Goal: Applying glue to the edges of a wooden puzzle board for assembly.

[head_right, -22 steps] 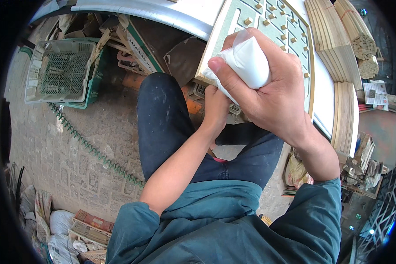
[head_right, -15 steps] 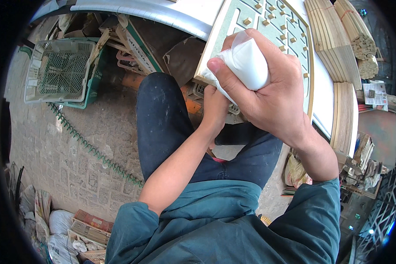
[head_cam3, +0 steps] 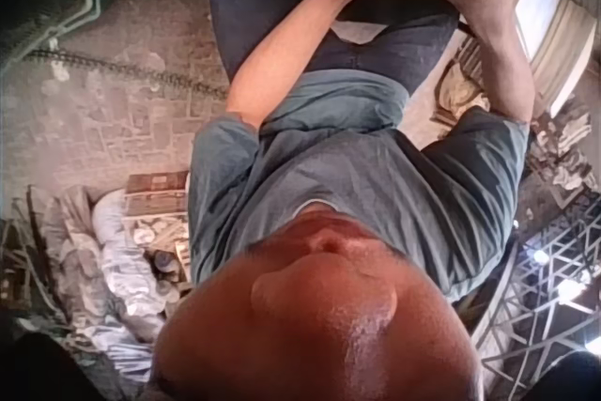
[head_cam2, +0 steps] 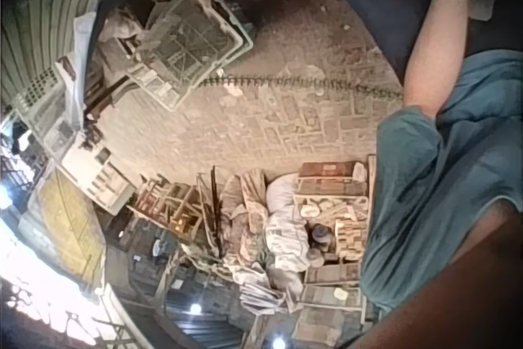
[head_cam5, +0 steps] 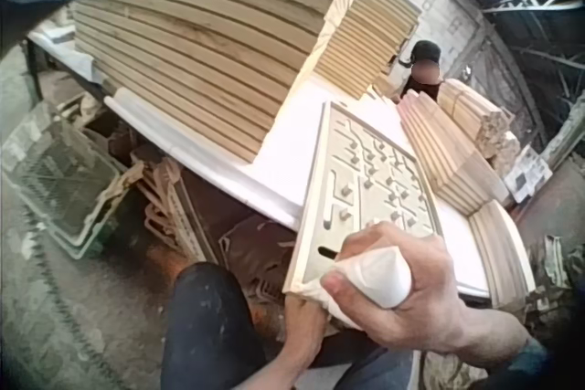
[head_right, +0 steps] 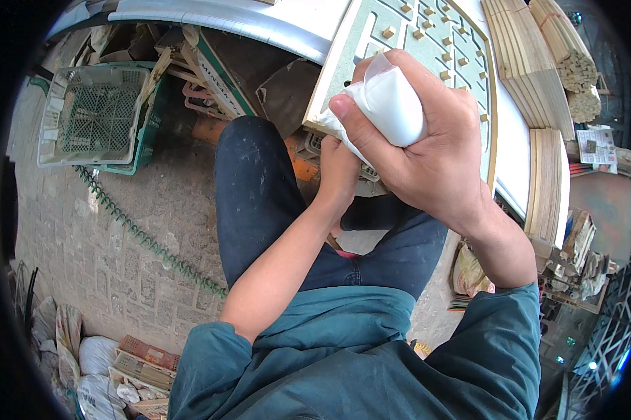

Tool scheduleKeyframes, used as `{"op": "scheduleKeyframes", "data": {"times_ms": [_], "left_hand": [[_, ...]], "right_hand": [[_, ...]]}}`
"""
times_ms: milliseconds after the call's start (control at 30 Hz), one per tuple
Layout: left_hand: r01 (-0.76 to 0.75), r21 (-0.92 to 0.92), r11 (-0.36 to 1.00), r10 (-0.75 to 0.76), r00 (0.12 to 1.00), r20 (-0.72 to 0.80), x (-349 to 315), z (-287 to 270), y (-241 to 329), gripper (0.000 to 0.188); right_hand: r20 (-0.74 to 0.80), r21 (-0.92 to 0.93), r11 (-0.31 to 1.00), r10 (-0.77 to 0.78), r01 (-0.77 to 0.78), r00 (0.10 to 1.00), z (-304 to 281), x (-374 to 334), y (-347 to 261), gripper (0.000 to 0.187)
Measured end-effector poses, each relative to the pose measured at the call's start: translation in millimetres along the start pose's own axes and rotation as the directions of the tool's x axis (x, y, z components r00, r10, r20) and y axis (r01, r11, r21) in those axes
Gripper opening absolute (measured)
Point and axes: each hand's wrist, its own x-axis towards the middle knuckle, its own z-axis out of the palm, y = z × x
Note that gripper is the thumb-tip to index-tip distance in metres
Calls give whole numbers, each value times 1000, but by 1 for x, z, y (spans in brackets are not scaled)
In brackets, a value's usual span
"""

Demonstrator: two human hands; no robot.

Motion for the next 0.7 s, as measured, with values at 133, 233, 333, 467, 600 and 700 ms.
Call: {"op": "scheduleKeyframes", "data": {"times_ms": [133, 233, 333, 467, 600, 700], "left_hand": [[-21, -1, 1000, 21, 1000, -9, 1, 1, -1, 18], [-15, 13, 1000, 15, 1000, -8, 1, 3, -1, 17], [-13, -22, 1000, 13, 1000, -11, 2, 1, -3, 16], [0, -33, 999, 0, 1000, -5, 3, 2, -4, 15], [-1, -7, 1000, 1, 1000, -13, 3, 2, -5, 14], [-5, -5, 1000, 5, 1000, -26, 4, 0, -6, 15]], "right_hand": [[11, 13, 1000, -5, 5, 1000, -1, -1, 1, 19], [3, 24, 1000, 18, -18, 1000, -1, -2, 1, 18], [-5, 22, 1000, 20, -20, 1000, -1, -3, 2, 17], [36, 57, 991, 118, -120, 992, -4, -7, -4, 12], [33, 54, 991, 125, -126, 992, -5, -8, -4, 11], [40, 63, 989, 129, -131, 991, -4, -9, -3, 11]]}}
